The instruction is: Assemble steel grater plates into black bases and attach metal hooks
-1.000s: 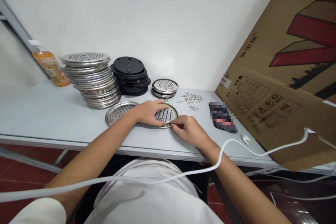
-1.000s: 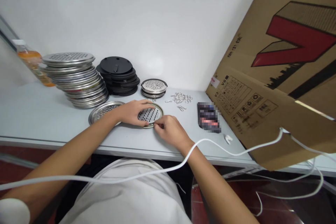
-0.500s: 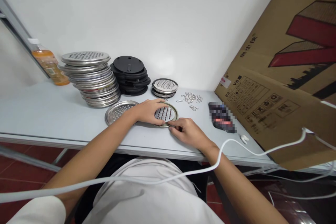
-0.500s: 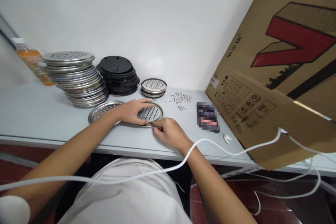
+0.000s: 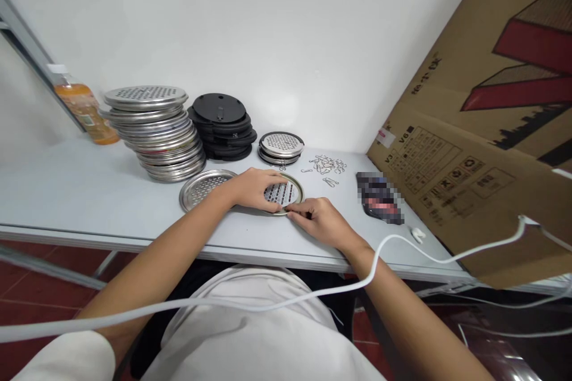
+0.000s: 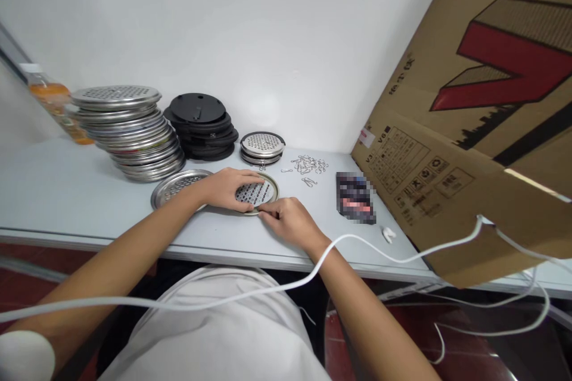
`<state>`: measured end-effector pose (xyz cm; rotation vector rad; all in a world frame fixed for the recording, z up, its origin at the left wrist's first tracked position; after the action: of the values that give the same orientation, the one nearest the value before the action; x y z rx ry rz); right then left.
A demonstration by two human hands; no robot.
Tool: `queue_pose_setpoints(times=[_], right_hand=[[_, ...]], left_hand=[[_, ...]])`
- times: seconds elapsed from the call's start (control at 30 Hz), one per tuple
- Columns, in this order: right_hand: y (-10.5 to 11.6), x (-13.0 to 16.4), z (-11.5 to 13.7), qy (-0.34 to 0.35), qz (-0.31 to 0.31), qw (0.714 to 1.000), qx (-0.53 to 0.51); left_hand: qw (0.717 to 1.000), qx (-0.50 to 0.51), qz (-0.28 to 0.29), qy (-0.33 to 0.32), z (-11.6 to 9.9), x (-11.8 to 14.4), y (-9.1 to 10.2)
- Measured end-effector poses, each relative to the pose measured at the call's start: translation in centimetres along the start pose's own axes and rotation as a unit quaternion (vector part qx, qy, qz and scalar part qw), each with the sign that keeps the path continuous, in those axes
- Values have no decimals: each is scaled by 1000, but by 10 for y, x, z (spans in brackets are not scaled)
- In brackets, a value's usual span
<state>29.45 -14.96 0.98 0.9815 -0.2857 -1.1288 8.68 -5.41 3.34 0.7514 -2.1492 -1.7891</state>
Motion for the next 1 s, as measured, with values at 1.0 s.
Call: queue_pose_setpoints(times=[1.0], right_hand=[[-1, 2, -4, 29, -18, 999, 31]], left_hand=[[1000, -4, 5, 17, 1, -2, -2]])
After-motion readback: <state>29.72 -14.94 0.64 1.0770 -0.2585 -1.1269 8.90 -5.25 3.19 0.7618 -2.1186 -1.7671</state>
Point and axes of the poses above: each hand's wrist, its own x-axis away from the middle knuckle, its own y-axis out of the back of the hand, z = x × y, the point moved 1 cm from there along -x, towards the middle knuckle, and after that the axes turned 3 degrees about x, right-handed, at the moved point
